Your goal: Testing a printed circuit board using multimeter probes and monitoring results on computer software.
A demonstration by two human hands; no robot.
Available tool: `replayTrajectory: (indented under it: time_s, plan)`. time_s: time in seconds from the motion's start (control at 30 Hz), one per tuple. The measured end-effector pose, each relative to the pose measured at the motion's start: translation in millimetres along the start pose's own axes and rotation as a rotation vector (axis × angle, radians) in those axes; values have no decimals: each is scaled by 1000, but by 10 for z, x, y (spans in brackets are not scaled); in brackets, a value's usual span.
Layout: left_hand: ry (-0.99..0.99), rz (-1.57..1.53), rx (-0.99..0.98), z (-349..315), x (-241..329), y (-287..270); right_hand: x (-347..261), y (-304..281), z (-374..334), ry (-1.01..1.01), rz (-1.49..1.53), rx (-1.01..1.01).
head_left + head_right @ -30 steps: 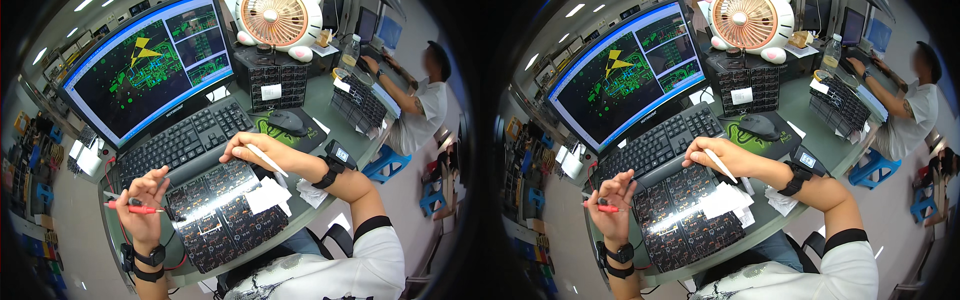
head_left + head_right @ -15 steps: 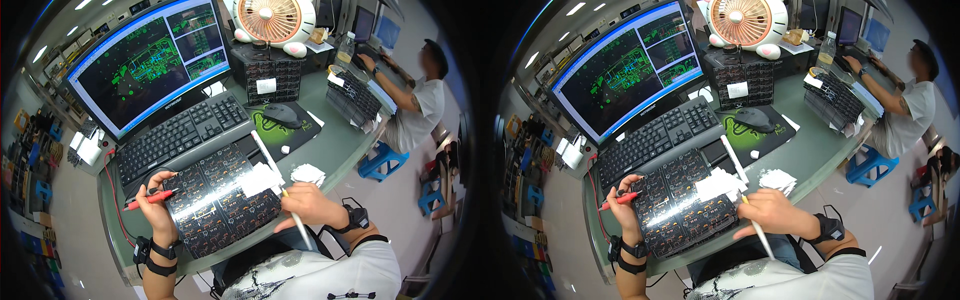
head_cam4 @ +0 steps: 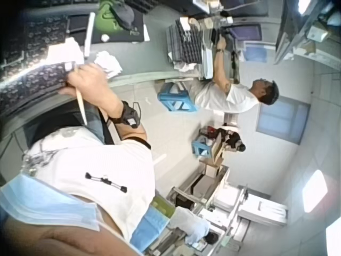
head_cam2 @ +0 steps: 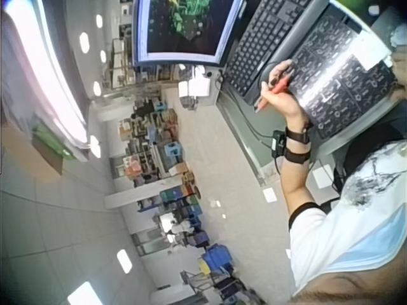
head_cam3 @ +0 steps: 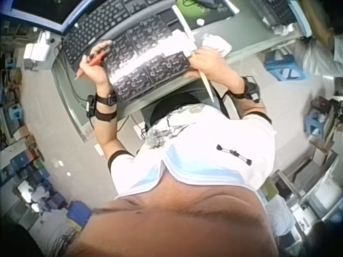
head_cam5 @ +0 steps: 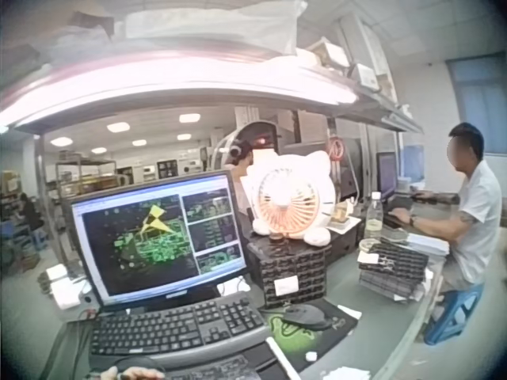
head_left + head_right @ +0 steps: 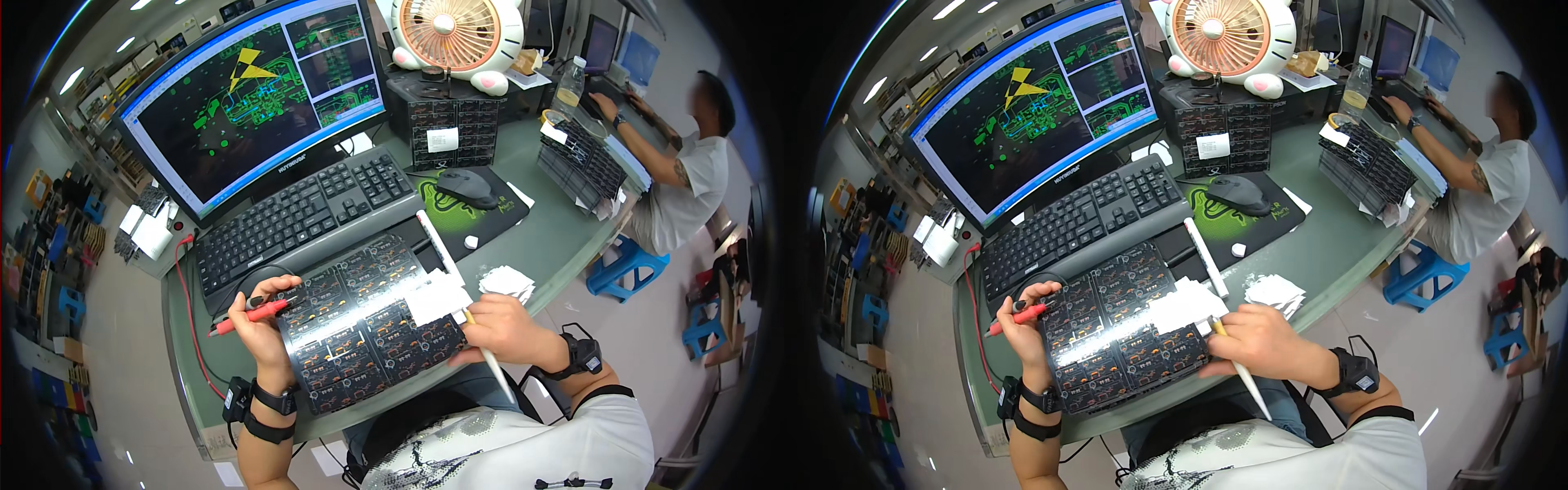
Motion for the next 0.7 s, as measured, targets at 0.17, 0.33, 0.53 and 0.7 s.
replayTrajectory:
  time_s: [0.17,0.33,0.53,0.7]
  plan:
    - [-26,-59,44,-35,26,11,-90,-92,59,30,116,52]
    - [-15,-73,23,-37,18,-4,-106,-75,83,84,-15,-33]
    - [12,-75,21,-49,26,40,-27,56,18,70,-7,1]
    - [15,-63,23,-138,80,109,22,106,-43,68,-2,-42]
Point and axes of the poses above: each hand's wrist, its own z-axis towards the middle knuckle, its own y-axis out of the palm, x = y × z, the point moved 2 cm from there along z, towards the middle knuckle, and after that the axes turned 13 degrees about z, right-handed, at the moved point
